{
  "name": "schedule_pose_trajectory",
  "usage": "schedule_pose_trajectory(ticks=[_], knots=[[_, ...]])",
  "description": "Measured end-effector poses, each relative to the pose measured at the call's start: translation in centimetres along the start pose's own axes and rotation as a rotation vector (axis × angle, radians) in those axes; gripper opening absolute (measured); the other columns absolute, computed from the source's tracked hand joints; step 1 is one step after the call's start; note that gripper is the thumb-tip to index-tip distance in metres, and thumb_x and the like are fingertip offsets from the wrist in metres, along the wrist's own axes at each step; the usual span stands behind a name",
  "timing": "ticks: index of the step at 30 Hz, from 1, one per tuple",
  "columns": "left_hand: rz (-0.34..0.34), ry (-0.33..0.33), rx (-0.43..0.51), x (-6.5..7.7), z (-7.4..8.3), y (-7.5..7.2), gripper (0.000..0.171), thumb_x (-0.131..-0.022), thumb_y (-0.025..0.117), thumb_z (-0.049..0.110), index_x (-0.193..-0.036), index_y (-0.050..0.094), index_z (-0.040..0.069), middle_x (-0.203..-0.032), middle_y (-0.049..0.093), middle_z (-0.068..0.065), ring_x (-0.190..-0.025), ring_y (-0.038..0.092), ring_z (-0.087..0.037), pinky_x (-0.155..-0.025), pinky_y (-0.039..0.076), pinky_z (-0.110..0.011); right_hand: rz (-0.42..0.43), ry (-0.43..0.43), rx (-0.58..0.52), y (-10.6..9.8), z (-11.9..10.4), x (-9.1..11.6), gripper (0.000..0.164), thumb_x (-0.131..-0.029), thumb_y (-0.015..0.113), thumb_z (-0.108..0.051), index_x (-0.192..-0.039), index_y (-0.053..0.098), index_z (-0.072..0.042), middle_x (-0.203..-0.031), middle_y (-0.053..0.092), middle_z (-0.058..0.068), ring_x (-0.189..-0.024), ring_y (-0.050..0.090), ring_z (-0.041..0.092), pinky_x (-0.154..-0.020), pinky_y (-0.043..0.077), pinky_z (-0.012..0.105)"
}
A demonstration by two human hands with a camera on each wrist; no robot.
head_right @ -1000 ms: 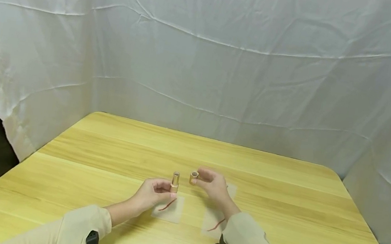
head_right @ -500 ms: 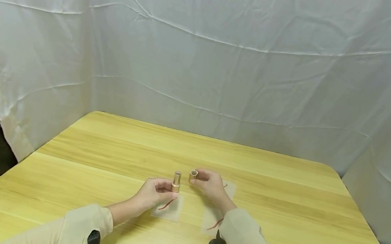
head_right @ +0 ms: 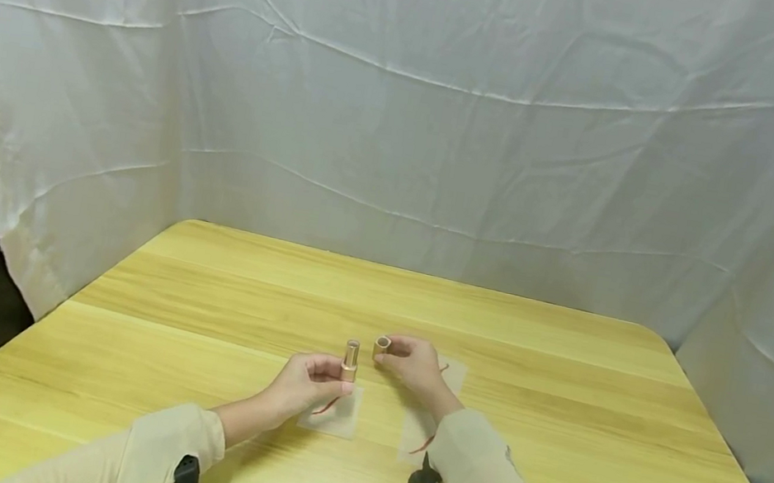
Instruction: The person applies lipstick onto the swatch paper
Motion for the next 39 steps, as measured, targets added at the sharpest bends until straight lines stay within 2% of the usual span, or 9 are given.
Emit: schedule_pose_trajectory(ticks=[6,9,12,19,27,35,39], knots=[[-0.006,-0.005,0.003,0.0,-0.1,-0.2,0.027,-0.08,0.071,0.009,-0.102,0.066,-0.006,-0.096,0.07,-0.015,-0.076,0.063,-0.008,-0.069,0.053,-0.024,0.051,0.01,0.013,0.1,-0.1,0.0,0.024,-0.079,0.072,-0.008,-0.102,0.069,-0.001,-0.096,0.071,0.012,-0.088,0.065,0.018,-0.095,0.045,0.043],[-0.005,0.002,0.009,0.0,-0.1,-0.1,0.027,-0.08,0.071,0.008,-0.101,0.066,-0.006,-0.095,0.07,-0.015,-0.075,0.063,-0.007,-0.069,0.053,-0.023,0.074,0.012,0.017,-0.1,-0.1,0.1,0.023,-0.078,0.073,-0.009,-0.1,0.069,-0.001,-0.096,0.071,0.012,-0.089,0.065,0.018,-0.093,0.046,0.041],[-0.005,0.008,0.015,-0.1,-0.2,0.0,0.026,-0.08,0.071,0.006,-0.101,0.066,-0.007,-0.094,0.07,-0.016,-0.074,0.063,-0.007,-0.069,0.053,-0.023,0.077,0.027,0.016,-0.4,-0.2,0.3,0.024,-0.079,0.073,-0.011,-0.1,0.069,-0.002,-0.096,0.071,0.011,-0.089,0.064,0.017,-0.086,0.05,0.034],[-0.003,0.011,0.023,-0.3,-0.1,0.1,0.025,-0.079,0.07,0.006,-0.1,0.066,-0.008,-0.094,0.07,-0.017,-0.073,0.062,-0.007,-0.069,0.054,-0.023,0.049,0.007,-0.021,-1.5,-1.2,1.2,0.027,-0.081,0.071,-0.012,-0.103,0.065,0.002,-0.096,0.07,0.014,-0.085,0.064,0.014,-0.076,0.052,0.028],[-0.001,0.011,0.018,-0.4,-0.1,0.2,0.025,-0.079,0.071,0.007,-0.1,0.066,-0.007,-0.094,0.07,-0.016,-0.072,0.062,-0.007,-0.068,0.053,-0.022,0.035,-0.002,-0.047,-2.3,-2.0,2.1,0.034,-0.081,0.072,-0.02,-0.107,0.063,0.0,-0.099,0.069,0.011,-0.085,0.062,0.01,-0.077,0.053,0.027],[-0.001,0.017,0.013,-0.4,-0.1,0.1,0.025,-0.08,0.071,0.008,-0.1,0.066,-0.006,-0.094,0.07,-0.016,-0.073,0.062,-0.007,-0.068,0.053,-0.023,0.005,-0.068,-0.107,-2.4,-3.1,3.1,0.034,-0.081,0.072,-0.019,-0.106,0.063,0.001,-0.096,0.07,0.011,-0.08,0.061,0.006,-0.073,0.051,0.019],[0.002,0.02,0.003,-0.3,0.0,0.0,0.026,-0.08,0.072,0.008,-0.1,0.066,-0.006,-0.094,0.07,-0.016,-0.074,0.062,-0.007,-0.069,0.054,-0.024,-0.014,-0.107,-0.126,-2.4,-3.5,3.4,0.033,-0.081,0.072,-0.018,-0.105,0.064,0.002,-0.094,0.07,0.01,-0.078,0.061,0.005,-0.072,0.052,0.021]])
Point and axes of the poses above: each hand's wrist, its own x-axis away from the middle knuckle, its own y-axis out of the palm, z = x × y, the point moved 5 cm from there along -x, towards the middle knuckle
